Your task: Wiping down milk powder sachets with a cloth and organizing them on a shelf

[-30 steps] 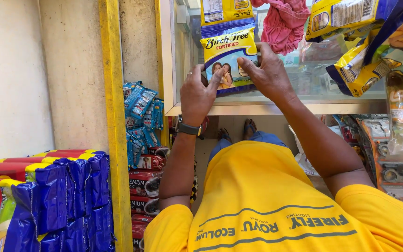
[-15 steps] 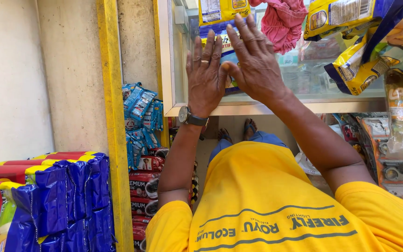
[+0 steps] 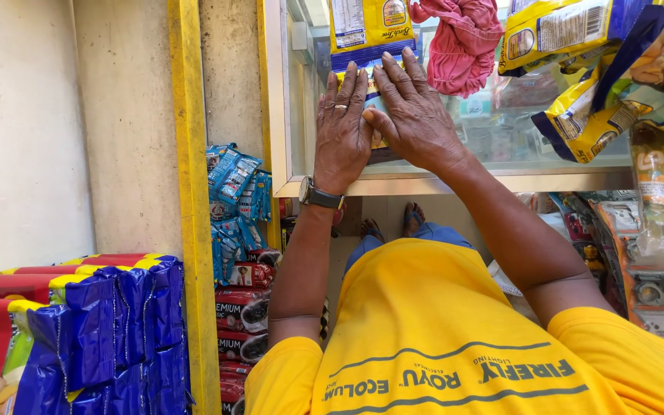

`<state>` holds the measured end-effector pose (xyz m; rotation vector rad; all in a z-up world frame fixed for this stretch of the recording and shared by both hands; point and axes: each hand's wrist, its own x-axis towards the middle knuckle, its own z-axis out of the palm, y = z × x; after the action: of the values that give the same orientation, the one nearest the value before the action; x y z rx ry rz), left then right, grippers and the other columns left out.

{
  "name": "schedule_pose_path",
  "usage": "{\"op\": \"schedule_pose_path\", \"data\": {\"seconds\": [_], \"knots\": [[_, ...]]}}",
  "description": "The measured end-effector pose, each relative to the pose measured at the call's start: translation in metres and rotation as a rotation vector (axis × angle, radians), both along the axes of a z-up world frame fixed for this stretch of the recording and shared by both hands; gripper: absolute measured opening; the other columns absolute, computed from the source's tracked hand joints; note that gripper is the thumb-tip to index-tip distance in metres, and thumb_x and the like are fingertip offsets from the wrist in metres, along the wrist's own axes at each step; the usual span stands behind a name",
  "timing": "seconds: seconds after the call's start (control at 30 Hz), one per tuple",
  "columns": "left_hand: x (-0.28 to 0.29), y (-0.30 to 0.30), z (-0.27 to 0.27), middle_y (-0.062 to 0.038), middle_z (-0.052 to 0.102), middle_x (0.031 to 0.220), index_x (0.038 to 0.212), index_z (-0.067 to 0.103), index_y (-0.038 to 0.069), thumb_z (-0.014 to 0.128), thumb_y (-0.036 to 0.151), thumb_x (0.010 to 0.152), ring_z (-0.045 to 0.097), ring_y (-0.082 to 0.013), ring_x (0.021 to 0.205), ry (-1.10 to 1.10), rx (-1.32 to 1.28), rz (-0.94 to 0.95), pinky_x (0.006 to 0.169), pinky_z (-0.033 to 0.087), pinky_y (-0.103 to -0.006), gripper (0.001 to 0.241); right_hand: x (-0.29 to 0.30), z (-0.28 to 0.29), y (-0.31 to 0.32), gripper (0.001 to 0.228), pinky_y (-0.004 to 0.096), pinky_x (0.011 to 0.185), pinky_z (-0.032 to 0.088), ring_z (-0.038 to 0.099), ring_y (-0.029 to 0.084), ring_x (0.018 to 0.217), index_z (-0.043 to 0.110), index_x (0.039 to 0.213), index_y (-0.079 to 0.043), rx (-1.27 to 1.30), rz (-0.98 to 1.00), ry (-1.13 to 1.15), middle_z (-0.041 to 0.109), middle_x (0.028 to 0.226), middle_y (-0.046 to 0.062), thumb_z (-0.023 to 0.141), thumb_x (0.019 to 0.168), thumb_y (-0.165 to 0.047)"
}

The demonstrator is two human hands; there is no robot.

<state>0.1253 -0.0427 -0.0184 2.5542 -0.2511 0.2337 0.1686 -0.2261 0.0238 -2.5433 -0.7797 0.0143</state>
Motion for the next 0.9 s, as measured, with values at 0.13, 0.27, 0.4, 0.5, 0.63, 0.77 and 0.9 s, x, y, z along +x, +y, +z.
{"op": "schedule_pose_path", "data": {"seconds": [0.13, 0.27, 0.4, 0.5, 0.63, 0.77, 0.9], "knots": [[-0.004, 0.000, 0.014, -0.003, 0.006, 0.192, 0.182, 0.018, 0.020, 0.037, 0.047, 0.127, 0.011, -0.0328, 0.181, 0.022, -0.256, -0.022, 0.146, 0.006, -0.0616, 0.065, -0.003, 0.008, -0.005, 0.083, 0.056, 0.136, 0.011, 0.002, 0.032, 0.170, 0.034, 0.176, -0.004, 0.099, -0.013, 0.106, 0.018, 0.185, 0.015, 0.024, 0.118, -0.062], [-0.010, 0.004, 0.035, -0.018, 0.013, 0.188, 0.177, 0.020, 0.015, 0.049, 0.048, 0.122, 0.014, -0.0360, 0.178, -0.055, -0.461, 0.113, 0.140, 0.043, -0.0505, 0.071, -0.002, 0.025, -0.016, 0.075, 0.065, 0.135, 0.021, 0.007, 0.042, 0.171, 0.027, 0.178, -0.013, 0.363, -0.111, 0.243, 0.007, 0.185, 0.016, 0.036, 0.120, -0.058], [-0.013, 0.007, 0.045, -0.016, 0.065, 0.138, 0.153, 0.051, 0.010, 0.049, 0.063, 0.106, 0.080, -0.0257, 0.119, 0.124, -0.551, 0.395, 0.077, 0.074, -0.0340, 0.071, 0.005, 0.022, -0.029, 0.057, 0.049, 0.088, 0.067, 0.065, 0.042, 0.122, 0.051, 0.153, 0.003, 0.404, -0.312, 0.091, 0.055, 0.144, 0.029, 0.059, 0.121, -0.042], [-0.008, 0.010, 0.050, -0.014, 0.079, 0.127, 0.142, 0.057, 0.008, 0.045, 0.070, 0.102, 0.083, -0.0221, 0.108, 0.234, -0.465, 0.372, 0.071, 0.071, -0.0332, 0.075, 0.005, 0.015, -0.032, 0.039, 0.052, 0.076, 0.057, 0.070, 0.034, 0.096, 0.061, 0.133, -0.003, 0.212, -0.351, 0.049, 0.068, 0.117, 0.020, 0.065, 0.121, -0.040], [0.004, 0.010, 0.053, -0.010, 0.084, 0.114, 0.121, 0.064, 0.011, 0.044, 0.071, 0.101, 0.086, -0.0230, 0.097, 0.278, -0.373, 0.373, 0.068, 0.069, -0.0364, 0.067, 0.000, 0.010, -0.028, 0.048, 0.053, 0.065, 0.058, 0.071, 0.037, 0.090, 0.064, 0.129, -0.002, -0.029, -0.375, 0.006, 0.068, 0.113, 0.022, 0.058, 0.123, -0.049], [0.017, 0.009, 0.042, -0.009, 0.084, 0.109, 0.117, 0.066, 0.010, 0.043, 0.070, 0.102, 0.084, -0.0240, 0.095, 0.279, -0.279, 0.384, 0.070, 0.067, -0.0388, 0.066, 0.002, 0.008, -0.023, 0.058, 0.053, 0.070, 0.057, 0.072, 0.035, 0.094, 0.062, 0.125, -0.001, 0.034, -0.371, 0.164, 0.073, 0.114, 0.023, 0.052, 0.122, -0.058], [0.025, 0.010, 0.044, -0.007, 0.085, 0.105, 0.113, 0.067, 0.011, 0.045, 0.074, 0.099, 0.084, -0.0224, 0.093, 0.354, -0.295, 0.411, 0.071, 0.066, -0.0387, 0.068, 0.016, 0.012, -0.024, 0.052, 0.052, 0.075, 0.056, 0.072, 0.031, 0.100, 0.057, 0.121, -0.008, 0.149, -0.451, 0.424, 0.073, 0.115, 0.015, 0.051, 0.118, -0.060]]}}
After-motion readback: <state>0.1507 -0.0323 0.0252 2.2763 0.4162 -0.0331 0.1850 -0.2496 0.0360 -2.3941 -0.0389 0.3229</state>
